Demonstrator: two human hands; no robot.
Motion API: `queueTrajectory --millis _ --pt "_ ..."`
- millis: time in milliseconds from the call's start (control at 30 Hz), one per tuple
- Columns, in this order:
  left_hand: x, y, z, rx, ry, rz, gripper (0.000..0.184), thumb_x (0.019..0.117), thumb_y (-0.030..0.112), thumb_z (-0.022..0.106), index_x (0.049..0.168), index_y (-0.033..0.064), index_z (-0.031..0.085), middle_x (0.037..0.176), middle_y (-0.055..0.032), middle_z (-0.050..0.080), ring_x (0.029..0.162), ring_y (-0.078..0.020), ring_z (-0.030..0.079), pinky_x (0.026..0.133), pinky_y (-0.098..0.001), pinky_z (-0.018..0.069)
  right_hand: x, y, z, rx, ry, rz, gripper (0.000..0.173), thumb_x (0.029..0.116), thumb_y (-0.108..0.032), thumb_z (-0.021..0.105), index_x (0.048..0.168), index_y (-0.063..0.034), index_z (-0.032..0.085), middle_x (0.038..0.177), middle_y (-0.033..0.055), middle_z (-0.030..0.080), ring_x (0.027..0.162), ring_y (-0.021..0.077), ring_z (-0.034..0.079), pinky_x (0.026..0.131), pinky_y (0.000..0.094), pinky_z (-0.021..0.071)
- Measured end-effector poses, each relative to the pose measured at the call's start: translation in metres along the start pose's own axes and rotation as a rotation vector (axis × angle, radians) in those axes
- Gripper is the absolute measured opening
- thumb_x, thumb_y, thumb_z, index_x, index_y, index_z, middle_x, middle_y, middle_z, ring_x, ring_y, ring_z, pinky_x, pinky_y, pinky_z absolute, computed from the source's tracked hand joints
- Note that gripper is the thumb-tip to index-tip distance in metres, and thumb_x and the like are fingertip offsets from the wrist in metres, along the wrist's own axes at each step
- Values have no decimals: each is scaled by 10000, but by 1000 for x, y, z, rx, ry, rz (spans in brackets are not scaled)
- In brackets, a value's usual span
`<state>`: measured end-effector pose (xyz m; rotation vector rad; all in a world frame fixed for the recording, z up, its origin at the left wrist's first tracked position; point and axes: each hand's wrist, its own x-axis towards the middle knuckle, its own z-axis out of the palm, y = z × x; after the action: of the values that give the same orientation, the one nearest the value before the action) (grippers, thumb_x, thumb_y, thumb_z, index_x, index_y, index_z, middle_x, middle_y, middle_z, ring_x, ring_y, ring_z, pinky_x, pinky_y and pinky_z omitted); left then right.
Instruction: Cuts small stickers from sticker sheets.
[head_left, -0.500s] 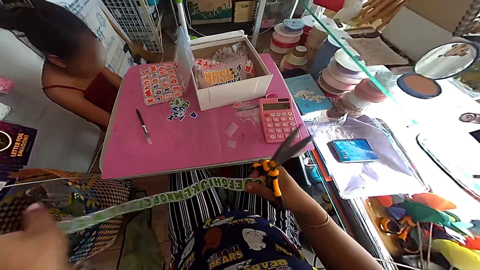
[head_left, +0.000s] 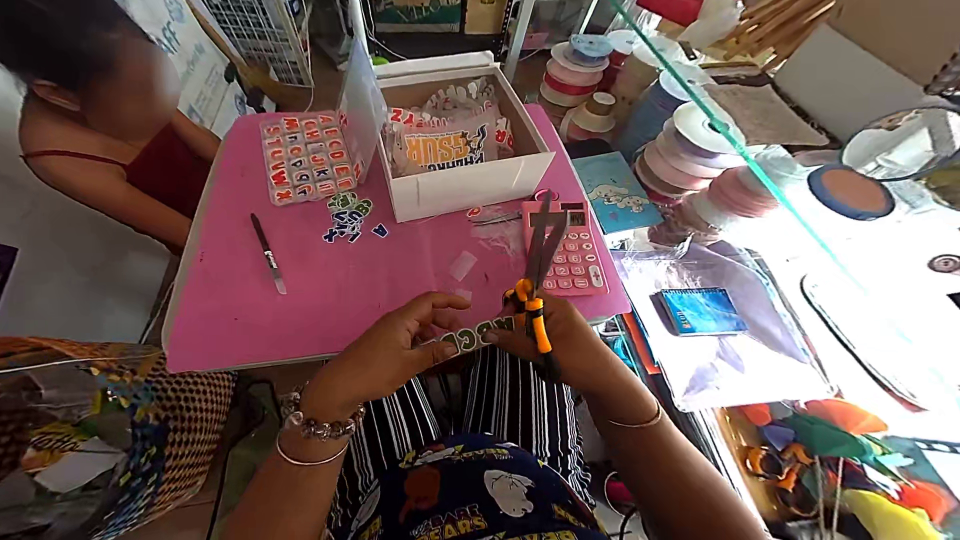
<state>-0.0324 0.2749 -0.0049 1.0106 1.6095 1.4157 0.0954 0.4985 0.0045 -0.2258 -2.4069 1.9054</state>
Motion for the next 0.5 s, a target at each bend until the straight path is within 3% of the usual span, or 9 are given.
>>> queueTrajectory --millis 67,133,233,333,433,500 --pt "5 -8 0 1 -56 68 348 1009 125 599 1347 72 530 1115 49 665 919 17 625 791 -154 524 3 4 2 16 45 -9 230 870 -156 775 969 -90 579 718 -115 584 611 -62 529 582 103 442" --pt "10 -16 -2 17 -72 130 244 1023 65 519 1250 48 608 1067 59 663 876 57 589 765 -124 496 5 7 4 31 100 -7 212 876 -149 769 972 -74 596 753 -87 628 645 -32 585 607 125 488" --pt "13 -24 -10 53 39 113 287 1008 29 468 1168 65 703 1077 65 695 815 92 568 724 -100 471 -4 11 -3 -5 131 4 214 897 -204 750 1010 -63 637 821 -61 695 715 26 674 677 197 581" --pt "13 -26 -14 -28 185 109 220 1023 108 542 1127 82 734 1051 71 718 811 64 599 716 -116 492 -31 19 -9 -90 23 45 330 919 -375 730 1029 -77 644 809 -79 674 705 8 654 664 215 578" --pt "17 -30 -15 -54 263 122 149 1007 150 634 1054 68 749 1006 49 742 914 6 671 839 -179 553 -63 27 -6 -128 -144 255 460 874 -511 745 1026 -86 657 767 -101 617 657 -32 571 602 181 505" --pt "20 -33 -14 -44 293 88 119 989 124 658 1053 66 741 967 36 737 829 -15 678 760 -181 569 -74 37 -2 -126 -252 436 467 864 -523 745 1012 -91 648 736 -91 594 626 -15 550 582 200 482"
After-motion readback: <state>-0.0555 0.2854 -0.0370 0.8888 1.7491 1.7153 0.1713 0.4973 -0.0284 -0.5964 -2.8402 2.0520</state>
